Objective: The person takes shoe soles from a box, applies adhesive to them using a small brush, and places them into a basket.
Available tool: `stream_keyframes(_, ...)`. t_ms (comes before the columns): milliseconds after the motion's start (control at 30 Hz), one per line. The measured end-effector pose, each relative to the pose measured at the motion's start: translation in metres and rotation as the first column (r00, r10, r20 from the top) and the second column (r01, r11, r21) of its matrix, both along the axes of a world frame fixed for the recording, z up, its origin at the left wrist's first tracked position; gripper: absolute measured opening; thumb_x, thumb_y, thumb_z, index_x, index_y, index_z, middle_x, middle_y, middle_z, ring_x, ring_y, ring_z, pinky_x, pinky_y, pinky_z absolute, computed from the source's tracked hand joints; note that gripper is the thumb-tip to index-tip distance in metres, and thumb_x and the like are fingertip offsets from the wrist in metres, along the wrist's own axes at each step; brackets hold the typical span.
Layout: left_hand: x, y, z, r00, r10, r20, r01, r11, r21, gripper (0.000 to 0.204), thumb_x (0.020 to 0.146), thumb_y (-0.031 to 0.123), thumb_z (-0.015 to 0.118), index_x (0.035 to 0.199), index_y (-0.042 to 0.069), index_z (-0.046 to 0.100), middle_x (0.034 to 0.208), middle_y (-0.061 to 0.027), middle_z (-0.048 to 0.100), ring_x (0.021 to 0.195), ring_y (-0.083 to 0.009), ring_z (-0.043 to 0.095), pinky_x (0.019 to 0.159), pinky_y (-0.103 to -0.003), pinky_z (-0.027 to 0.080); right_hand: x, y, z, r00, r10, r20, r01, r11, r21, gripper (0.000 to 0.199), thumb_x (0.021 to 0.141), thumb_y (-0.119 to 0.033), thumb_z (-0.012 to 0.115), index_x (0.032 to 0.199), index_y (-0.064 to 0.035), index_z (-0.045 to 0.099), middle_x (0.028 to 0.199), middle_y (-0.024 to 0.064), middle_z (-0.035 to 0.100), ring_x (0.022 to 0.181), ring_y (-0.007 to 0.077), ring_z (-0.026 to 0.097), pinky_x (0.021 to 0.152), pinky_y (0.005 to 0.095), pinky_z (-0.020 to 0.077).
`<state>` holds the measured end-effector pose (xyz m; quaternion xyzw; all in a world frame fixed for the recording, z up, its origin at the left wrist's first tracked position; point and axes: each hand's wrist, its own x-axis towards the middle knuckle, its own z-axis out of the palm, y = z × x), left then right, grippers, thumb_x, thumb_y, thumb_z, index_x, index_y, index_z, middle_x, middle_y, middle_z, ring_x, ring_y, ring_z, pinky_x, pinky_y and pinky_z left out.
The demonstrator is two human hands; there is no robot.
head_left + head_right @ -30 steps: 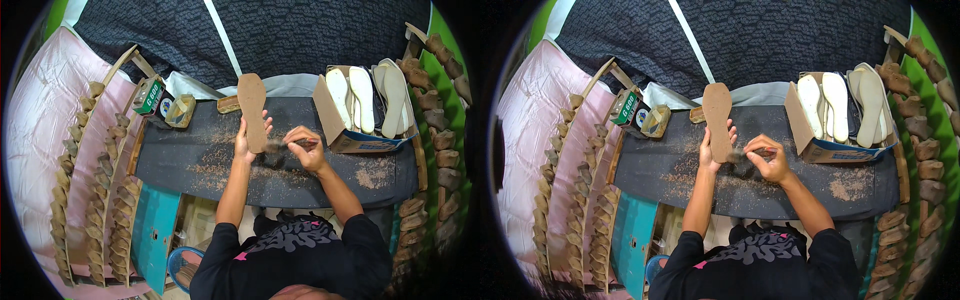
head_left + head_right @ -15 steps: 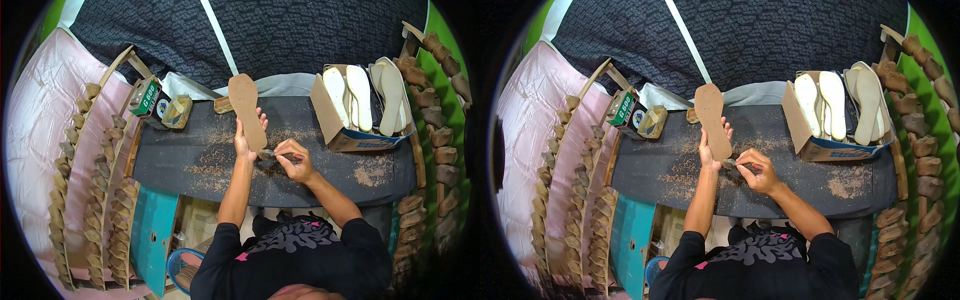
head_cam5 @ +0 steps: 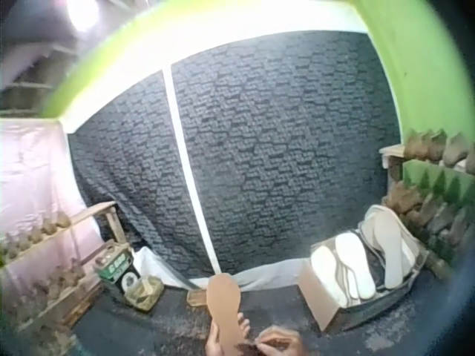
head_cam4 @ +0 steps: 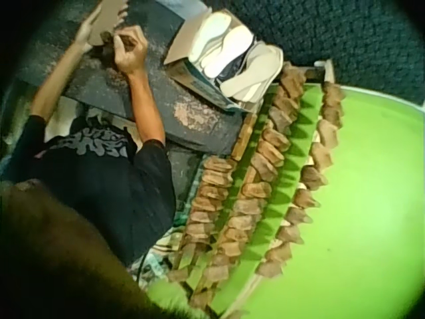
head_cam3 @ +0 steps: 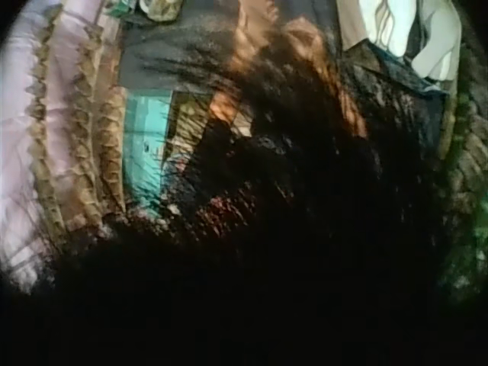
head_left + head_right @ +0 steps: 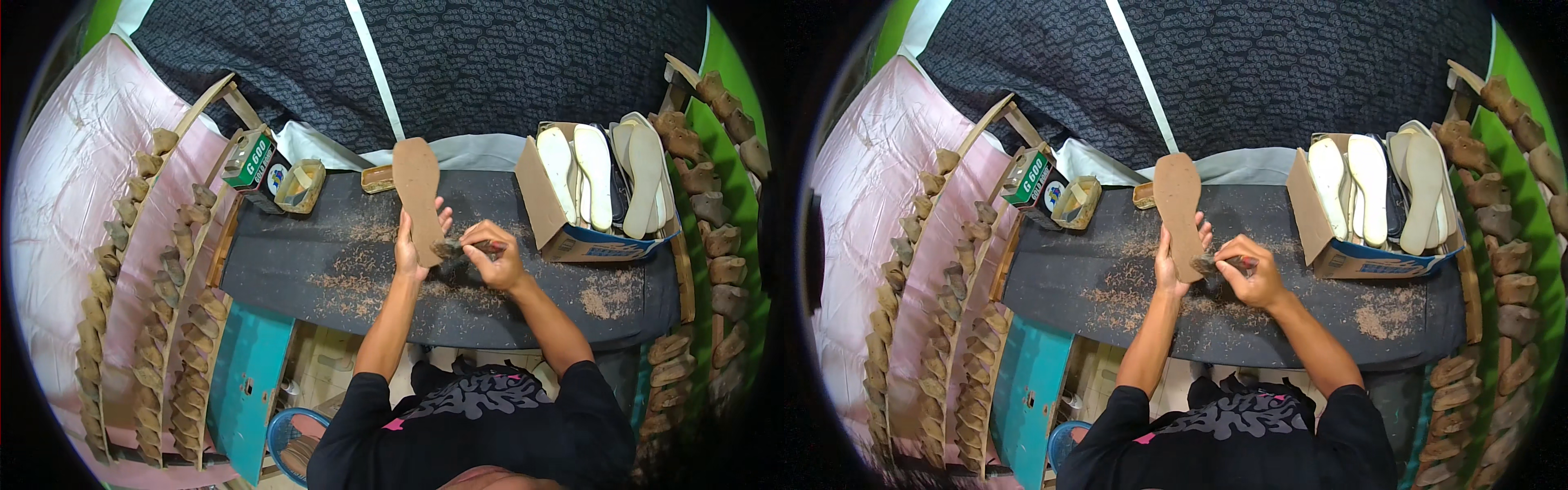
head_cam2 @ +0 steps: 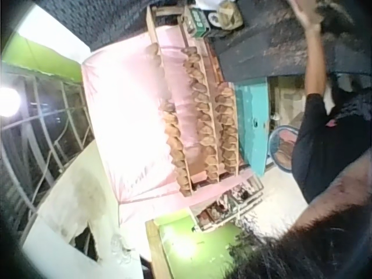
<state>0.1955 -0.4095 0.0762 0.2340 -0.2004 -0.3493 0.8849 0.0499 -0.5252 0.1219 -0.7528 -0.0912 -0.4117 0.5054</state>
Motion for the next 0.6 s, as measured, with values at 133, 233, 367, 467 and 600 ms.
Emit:
stream_keyframes(133, -0.018, 0.004, 0.01, 0.993, -0.026, 0.117, 0.019, 0.998, 0.06, 0.051, 0.107, 0.039, 0.028, 0.15, 0.013, 0.024, 0.146, -0.0234, 0.04, 0.13, -0.0398, 0.048, 0.108, -0.051, 0.041, 0.0, -0.016, 0.022, 0.98, 0.013, -0.201, -0.032, 0.995, -0.089, 0.007, 0.084, 0.002, 0.066, 0.091, 0.0013, 0.066, 0.085, 0.0097, 0.063, 0.078, 0.0188, 0.064, 0.069, 0.0296, 0.0498)
stream_keyframes(233, -0.021, 0.006, 0.007, 0.97, 0.025, 0.241, -0.064, 0.986, 0.156, 0.053, 0.107, 0.039, 0.031, 0.151, 0.01, 0.024, 0.148, -0.0223, 0.039, 0.129, -0.041, 0.048, 0.109, -0.052, 0.04, 0.014, -0.014, 0.032, 0.999, -0.004, -0.039, 0.003, 1.0, -0.031, 0.006, 0.085, 0.001, 0.065, 0.091, 0.0017, 0.067, 0.085, 0.0079, 0.063, 0.077, 0.0147, 0.063, 0.067, 0.0269, 0.0486)
stream_keyframes(367, -0.028, 0.008, 0.011, 0.981, -0.033, 0.189, 0.002, 0.987, 0.164, 0.056, 0.106, 0.042, 0.032, 0.152, 0.011, 0.024, 0.146, -0.02, 0.043, 0.129, -0.0346, 0.05, 0.109, -0.048, 0.041, 0.027, -0.019, 0.033, 0.98, -0.195, 0.03, 0.193, 0.978, 0.074, 0.006, 0.086, -0.001, 0.065, 0.092, 0.0013, 0.067, 0.085, 0.0064, 0.062, 0.072, 0.0108, 0.058, 0.063, 0.0237, 0.0447)
stream_keyframes(467, -0.023, 0.009, 0.012, 0.972, 0.053, 0.228, -0.099, 0.976, 0.196, 0.055, 0.106, 0.041, 0.031, 0.152, 0.011, 0.023, 0.145, -0.0205, 0.044, 0.132, -0.0339, 0.047, 0.111, -0.047, 0.039, 0.028, -0.007, 0.018, 0.976, -0.218, -0.017, 0.218, 0.976, 0.027, 0.005, 0.085, -0.001, 0.067, 0.09, 0.0001, 0.067, 0.084, 0.0068, 0.062, 0.069, 0.0119, 0.056, 0.06, 0.0249, 0.0433)
stream_keyframes(600, -0.015, 0.012, 0.01, 0.985, 0.113, 0.13, -0.13, 0.983, 0.128, 0.052, 0.107, 0.037, 0.028, 0.152, 0.011, 0.023, 0.145, -0.0207, 0.043, 0.135, -0.0358, 0.044, 0.113, -0.047, 0.036, 0.022, 0.009, -0.006, 0.982, -0.19, 0.025, 0.19, 0.981, -0.027, 0.006, 0.081, -0.001, 0.069, 0.086, 0.0002, 0.065, 0.082, 0.0112, 0.062, 0.067, 0.0216, 0.059, 0.061, 0.0303, 0.0454)
